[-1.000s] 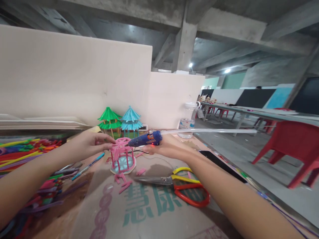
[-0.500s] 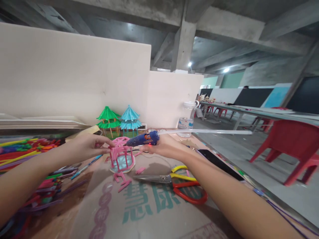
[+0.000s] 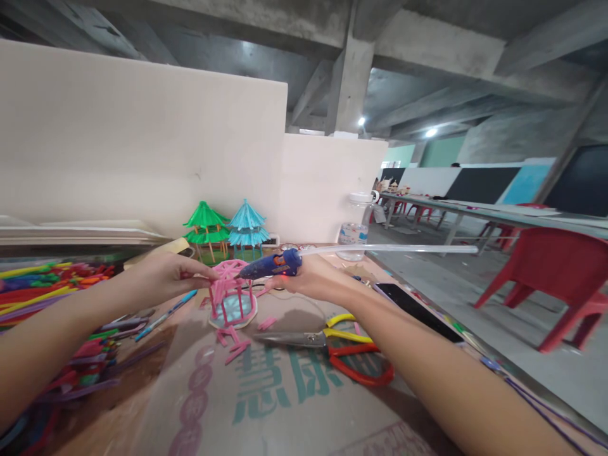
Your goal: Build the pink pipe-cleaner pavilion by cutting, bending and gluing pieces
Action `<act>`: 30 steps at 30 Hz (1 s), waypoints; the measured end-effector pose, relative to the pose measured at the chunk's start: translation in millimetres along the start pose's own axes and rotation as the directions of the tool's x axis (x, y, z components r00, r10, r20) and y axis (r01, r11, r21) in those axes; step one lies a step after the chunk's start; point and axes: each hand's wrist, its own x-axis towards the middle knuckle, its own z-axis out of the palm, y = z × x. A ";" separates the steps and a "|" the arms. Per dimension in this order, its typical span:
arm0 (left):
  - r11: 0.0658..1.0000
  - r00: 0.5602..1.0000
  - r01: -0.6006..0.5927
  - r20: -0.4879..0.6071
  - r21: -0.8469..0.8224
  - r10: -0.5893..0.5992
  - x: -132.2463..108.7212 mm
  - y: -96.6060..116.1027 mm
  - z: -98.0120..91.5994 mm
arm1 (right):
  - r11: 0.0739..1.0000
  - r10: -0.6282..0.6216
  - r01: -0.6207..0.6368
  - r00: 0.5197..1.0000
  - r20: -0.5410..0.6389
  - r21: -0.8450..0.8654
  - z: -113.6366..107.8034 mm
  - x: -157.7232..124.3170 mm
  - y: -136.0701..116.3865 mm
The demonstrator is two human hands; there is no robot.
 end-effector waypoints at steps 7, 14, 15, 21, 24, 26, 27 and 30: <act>0.999 0.999 -0.041 -0.023 -0.006 0.040 0.2 -2.5 1.4 | 0.999 -0.027 0.027 1.000 -0.004 0.019 0.4 2.4 5.6; 0.999 1.000 -0.019 -0.008 0.033 0.020 -0.7 1.1 0.0 | 0.992 -0.092 0.090 0.996 0.014 0.091 0.1 4.3 9.1; 0.999 1.000 -0.016 -0.009 0.039 0.016 -0.7 1.3 -0.1 | 0.991 -0.095 0.093 0.995 0.013 0.096 -0.1 4.3 8.7; 0.999 1.000 -0.028 -0.011 0.043 0.028 0.1 1.2 -0.3 | 0.992 -0.079 0.076 0.997 0.024 0.101 -1.2 4.6 12.3; 0.999 0.999 -0.032 -0.009 0.044 0.033 0.6 0.2 -0.5 | 0.996 -0.053 0.052 0.999 0.011 0.075 -1.3 4.7 14.3; 0.998 1.000 -0.027 -0.002 0.055 0.027 0.9 -0.3 -0.7 | 0.997 -0.054 0.054 0.999 0.007 0.049 -1.4 4.3 13.6; 0.998 1.000 -0.025 0.001 0.061 0.025 1.0 -0.4 -0.9 | 0.998 -0.054 0.053 0.999 0.007 0.036 -1.6 4.0 12.9; 0.998 1.000 -0.021 0.008 0.067 0.021 1.0 -0.4 -1.3 | 0.999 -0.051 0.051 0.999 0.009 -0.009 -2.1 3.2 11.6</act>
